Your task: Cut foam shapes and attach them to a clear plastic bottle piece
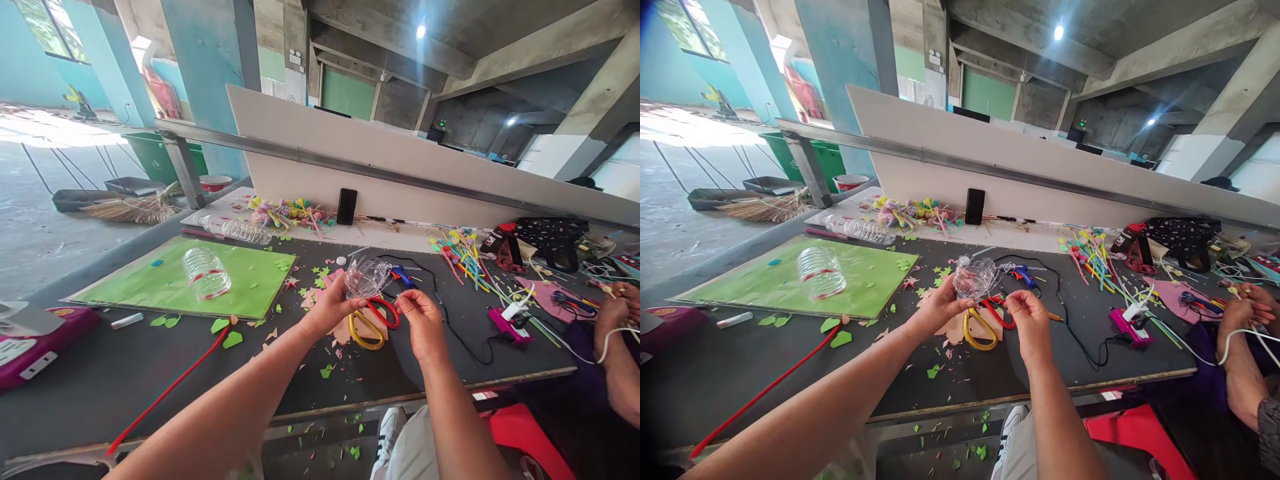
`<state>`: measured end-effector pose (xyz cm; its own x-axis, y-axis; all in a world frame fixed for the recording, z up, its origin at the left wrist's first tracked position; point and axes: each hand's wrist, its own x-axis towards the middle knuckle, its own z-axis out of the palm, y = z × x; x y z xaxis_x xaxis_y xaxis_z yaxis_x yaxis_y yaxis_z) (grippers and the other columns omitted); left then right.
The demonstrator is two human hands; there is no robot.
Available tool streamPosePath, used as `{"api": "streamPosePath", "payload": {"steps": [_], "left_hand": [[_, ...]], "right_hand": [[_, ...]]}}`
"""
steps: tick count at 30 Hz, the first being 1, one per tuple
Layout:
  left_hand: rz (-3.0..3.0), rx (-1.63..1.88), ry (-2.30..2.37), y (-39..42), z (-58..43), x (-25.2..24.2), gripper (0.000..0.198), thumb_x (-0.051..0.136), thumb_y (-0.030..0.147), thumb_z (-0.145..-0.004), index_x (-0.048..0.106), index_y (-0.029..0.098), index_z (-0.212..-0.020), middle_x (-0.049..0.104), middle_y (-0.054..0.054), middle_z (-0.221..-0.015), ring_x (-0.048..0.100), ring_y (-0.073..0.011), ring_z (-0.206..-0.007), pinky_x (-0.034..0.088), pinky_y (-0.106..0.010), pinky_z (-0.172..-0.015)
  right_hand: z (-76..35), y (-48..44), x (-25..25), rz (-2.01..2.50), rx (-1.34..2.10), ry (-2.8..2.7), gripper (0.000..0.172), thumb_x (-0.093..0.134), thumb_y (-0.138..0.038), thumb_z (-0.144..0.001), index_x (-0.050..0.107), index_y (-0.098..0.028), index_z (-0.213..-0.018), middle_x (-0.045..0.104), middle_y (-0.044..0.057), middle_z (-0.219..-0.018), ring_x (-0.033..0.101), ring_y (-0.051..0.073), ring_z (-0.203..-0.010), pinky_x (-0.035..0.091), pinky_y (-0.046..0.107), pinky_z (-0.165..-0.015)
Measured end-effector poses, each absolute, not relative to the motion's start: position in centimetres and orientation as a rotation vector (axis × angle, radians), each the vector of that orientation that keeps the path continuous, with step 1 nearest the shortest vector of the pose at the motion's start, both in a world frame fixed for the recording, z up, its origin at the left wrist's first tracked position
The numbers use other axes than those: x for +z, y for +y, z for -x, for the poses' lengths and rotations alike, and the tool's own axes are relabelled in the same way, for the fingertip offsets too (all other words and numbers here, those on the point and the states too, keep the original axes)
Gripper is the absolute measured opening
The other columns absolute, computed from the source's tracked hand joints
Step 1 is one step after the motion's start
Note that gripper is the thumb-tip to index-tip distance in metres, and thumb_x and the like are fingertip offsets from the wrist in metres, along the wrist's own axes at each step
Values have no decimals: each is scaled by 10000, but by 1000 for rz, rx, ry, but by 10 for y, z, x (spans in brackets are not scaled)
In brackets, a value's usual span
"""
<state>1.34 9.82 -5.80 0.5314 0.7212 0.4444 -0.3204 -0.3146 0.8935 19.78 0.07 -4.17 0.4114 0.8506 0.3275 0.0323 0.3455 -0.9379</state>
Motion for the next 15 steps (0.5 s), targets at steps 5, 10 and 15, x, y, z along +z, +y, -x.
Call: {"api": "streamPosePath", "payload": {"steps": [5, 10, 15], "left_hand": [[-1366, 852, 254, 92, -10, -56, 488, 740, 312, -775, 524, 183, -1193, 644, -13, -828, 615, -156, -760, 481, -308, -772], [-1346, 802, 212, 94, -11, -61, 440, 741, 317, -771, 560, 178, -1148, 653, -22, -837, 626, -155, -736, 479, -294, -731], [-1320, 848, 250, 96, -11, -64, 468, 744, 272, -772, 542, 198, -1188, 662, -18, -863, 639, -149, -761, 479, -291, -768]], "right_hand": [[-195, 0, -35, 906, 833, -886, 116, 760, -292, -753, 675, -214, -771, 633, -28, -706, 512, 110, -647, 407, 241, -660], [-191, -3, -31, 816, 943, -847, 121, 768, -303, -747, 683, -218, -757, 624, -29, -721, 503, 103, -645, 405, 241, -659], [-192, -4, -30, 875, 811, -798, 133, 790, -313, -718, 705, -227, -773, 636, -25, -818, 533, 112, -724, 422, 256, -736]]}}
